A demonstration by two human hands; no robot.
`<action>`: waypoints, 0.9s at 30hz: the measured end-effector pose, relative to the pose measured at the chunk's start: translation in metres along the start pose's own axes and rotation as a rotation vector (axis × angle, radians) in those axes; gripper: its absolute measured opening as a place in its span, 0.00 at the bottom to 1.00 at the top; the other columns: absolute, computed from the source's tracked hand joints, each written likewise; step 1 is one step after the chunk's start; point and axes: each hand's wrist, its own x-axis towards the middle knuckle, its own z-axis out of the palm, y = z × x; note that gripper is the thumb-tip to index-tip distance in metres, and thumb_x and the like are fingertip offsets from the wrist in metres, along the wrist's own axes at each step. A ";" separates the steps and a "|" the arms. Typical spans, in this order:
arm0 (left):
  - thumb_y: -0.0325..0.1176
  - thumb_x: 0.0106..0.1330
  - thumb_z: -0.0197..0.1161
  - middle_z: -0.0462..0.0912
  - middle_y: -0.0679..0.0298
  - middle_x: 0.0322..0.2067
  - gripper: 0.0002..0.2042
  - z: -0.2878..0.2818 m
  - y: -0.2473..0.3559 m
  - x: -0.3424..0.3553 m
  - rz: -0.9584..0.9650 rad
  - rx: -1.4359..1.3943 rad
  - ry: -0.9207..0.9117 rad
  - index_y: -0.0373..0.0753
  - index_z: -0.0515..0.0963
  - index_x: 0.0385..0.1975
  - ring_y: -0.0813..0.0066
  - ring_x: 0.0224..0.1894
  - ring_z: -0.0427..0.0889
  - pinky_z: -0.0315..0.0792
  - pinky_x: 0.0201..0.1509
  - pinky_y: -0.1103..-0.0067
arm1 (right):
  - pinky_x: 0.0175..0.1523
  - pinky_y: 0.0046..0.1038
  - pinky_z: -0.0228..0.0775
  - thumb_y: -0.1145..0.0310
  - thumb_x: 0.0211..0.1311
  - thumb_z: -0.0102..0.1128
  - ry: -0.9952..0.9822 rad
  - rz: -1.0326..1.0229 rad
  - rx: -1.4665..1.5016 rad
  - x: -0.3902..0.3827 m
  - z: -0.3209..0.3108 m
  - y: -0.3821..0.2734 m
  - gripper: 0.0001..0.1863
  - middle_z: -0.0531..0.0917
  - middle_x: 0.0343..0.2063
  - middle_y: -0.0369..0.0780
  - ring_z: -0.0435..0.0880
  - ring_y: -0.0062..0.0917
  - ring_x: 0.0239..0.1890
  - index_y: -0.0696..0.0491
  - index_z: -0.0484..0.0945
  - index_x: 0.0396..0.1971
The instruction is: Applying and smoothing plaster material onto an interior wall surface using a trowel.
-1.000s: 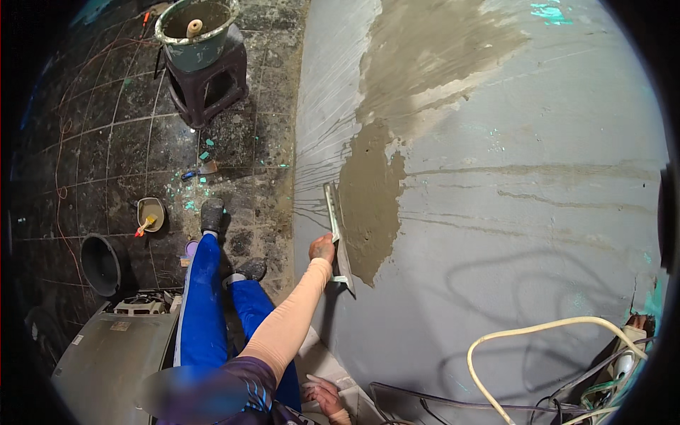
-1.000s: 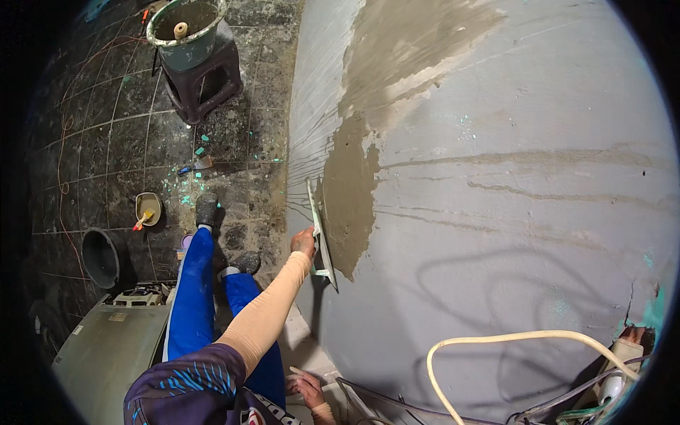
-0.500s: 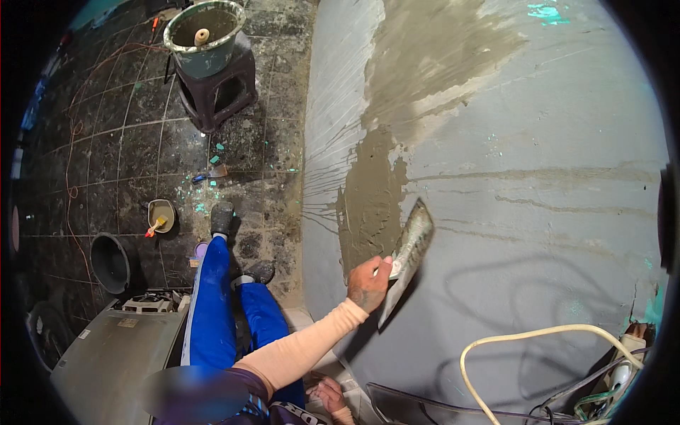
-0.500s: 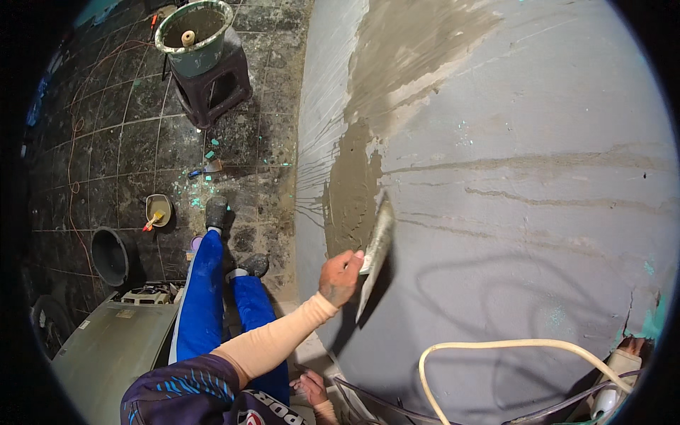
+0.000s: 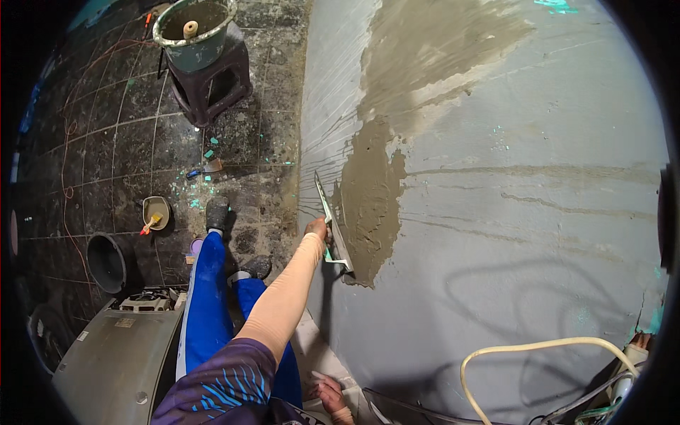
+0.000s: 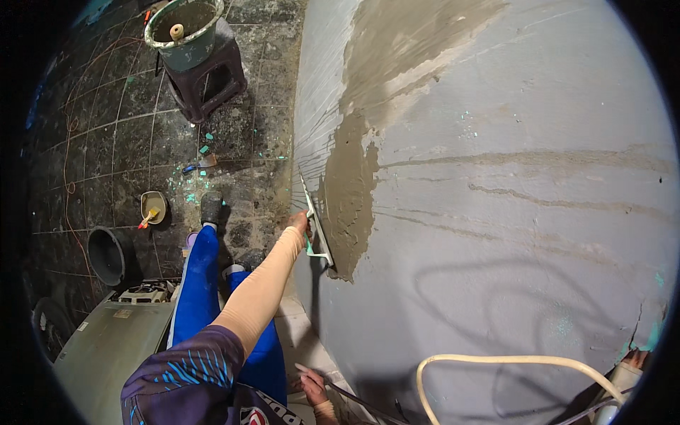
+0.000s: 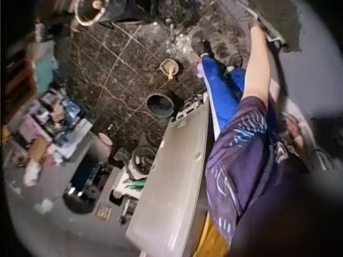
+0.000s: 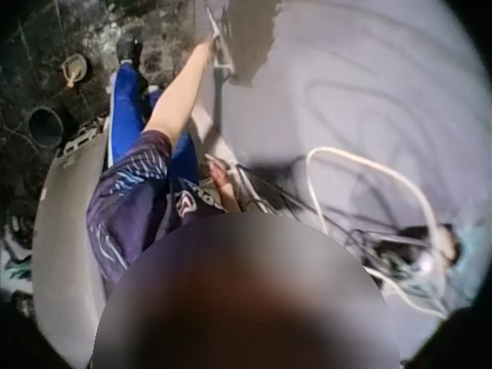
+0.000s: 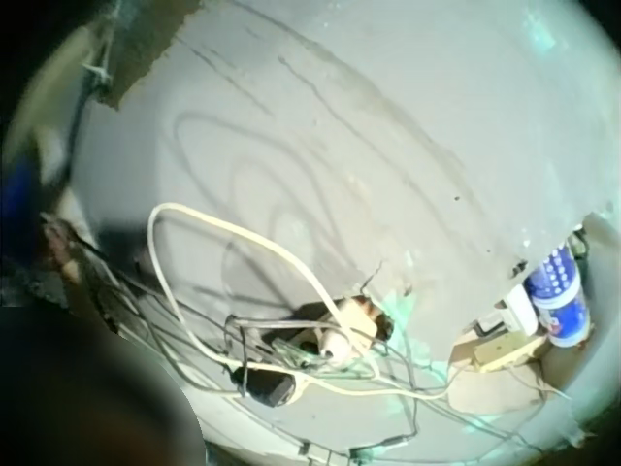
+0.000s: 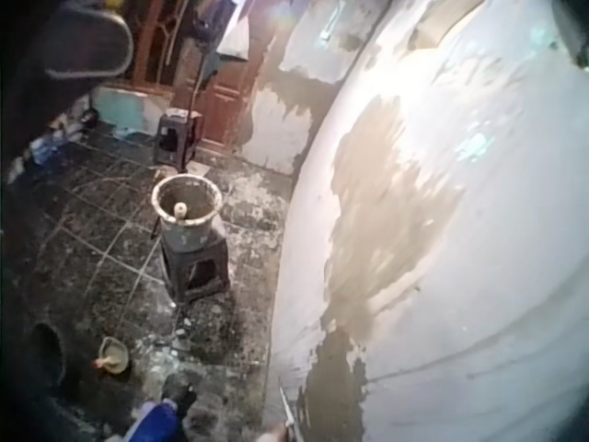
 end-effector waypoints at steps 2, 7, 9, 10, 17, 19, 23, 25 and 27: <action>0.41 0.62 0.48 0.69 0.61 0.14 0.15 -0.010 -0.011 0.012 0.048 0.016 -0.007 0.38 0.70 0.18 0.68 0.13 0.66 0.57 0.17 0.69 | 0.41 0.25 0.73 0.67 0.65 0.43 -0.010 -0.025 -0.122 0.004 0.004 -0.003 0.24 0.81 0.41 0.46 0.81 0.26 0.36 0.64 0.64 0.58; 0.40 0.61 0.47 0.63 0.62 0.14 0.12 -0.044 -0.054 -0.005 -0.186 0.000 -0.043 0.42 0.68 0.19 0.68 0.14 0.62 0.55 0.19 0.69 | 0.39 0.22 0.71 0.63 0.63 0.45 -0.002 -0.197 -0.221 -0.004 -0.002 -0.013 0.26 0.81 0.39 0.44 0.80 0.24 0.33 0.60 0.65 0.59; 0.53 0.64 0.46 0.60 0.66 0.15 0.18 -0.045 -0.079 -0.024 -0.265 0.063 -0.088 0.48 0.63 0.19 0.71 0.12 0.57 0.53 0.16 0.71 | 0.39 0.22 0.71 0.62 0.63 0.45 0.032 -0.114 -0.043 -0.006 -0.014 -0.006 0.26 0.81 0.39 0.44 0.80 0.24 0.33 0.60 0.65 0.59; 0.55 0.64 0.46 0.61 0.66 0.16 0.19 -0.060 -0.083 -0.019 -0.298 0.052 -0.083 0.48 0.63 0.20 0.71 0.12 0.56 0.53 0.16 0.72 | 0.39 0.22 0.71 0.62 0.64 0.45 0.005 -0.020 0.134 -0.001 -0.013 -0.001 0.26 0.81 0.39 0.45 0.80 0.23 0.32 0.60 0.65 0.59; 0.56 0.66 0.49 0.65 0.64 0.15 0.21 -0.009 -0.090 -0.040 -0.275 -0.039 -0.170 0.42 0.67 0.27 0.72 0.11 0.59 0.58 0.16 0.69 | 0.39 0.23 0.71 0.62 0.63 0.47 -0.010 -0.130 -0.128 0.001 -0.002 -0.008 0.26 0.82 0.38 0.43 0.80 0.24 0.32 0.59 0.66 0.59; 0.57 0.66 0.50 0.65 0.64 0.15 0.22 -0.001 -0.080 -0.047 -0.268 0.028 -0.177 0.41 0.67 0.26 0.72 0.11 0.61 0.57 0.15 0.71 | 0.39 0.23 0.71 0.63 0.62 0.48 0.031 -0.005 0.054 0.002 0.000 -0.007 0.26 0.82 0.37 0.41 0.80 0.24 0.32 0.59 0.66 0.58; 0.56 0.66 0.51 0.64 0.64 0.17 0.21 0.004 -0.067 -0.053 -0.319 -0.052 -0.194 0.42 0.67 0.28 0.73 0.11 0.58 0.55 0.16 0.71 | 0.42 0.22 0.71 0.65 0.65 0.45 0.034 0.070 0.119 0.008 -0.003 -0.003 0.24 0.81 0.42 0.45 0.81 0.23 0.34 0.64 0.65 0.57; 0.55 0.68 0.48 0.62 0.67 0.17 0.18 0.015 -0.053 -0.064 -0.322 -0.083 -0.230 0.47 0.66 0.29 0.74 0.12 0.56 0.55 0.17 0.72 | 0.42 0.23 0.71 0.64 0.65 0.44 -0.049 -0.080 -0.012 0.013 -0.006 0.000 0.25 0.81 0.41 0.45 0.81 0.24 0.34 0.63 0.65 0.57; 0.57 0.66 0.50 0.63 0.66 0.17 0.20 0.017 -0.032 -0.071 -0.294 -0.127 -0.307 0.45 0.67 0.31 0.73 0.12 0.58 0.56 0.17 0.71 | 0.42 0.24 0.71 0.64 0.65 0.44 -0.056 -0.050 -0.051 0.016 -0.003 0.001 0.25 0.81 0.41 0.45 0.81 0.25 0.34 0.63 0.64 0.58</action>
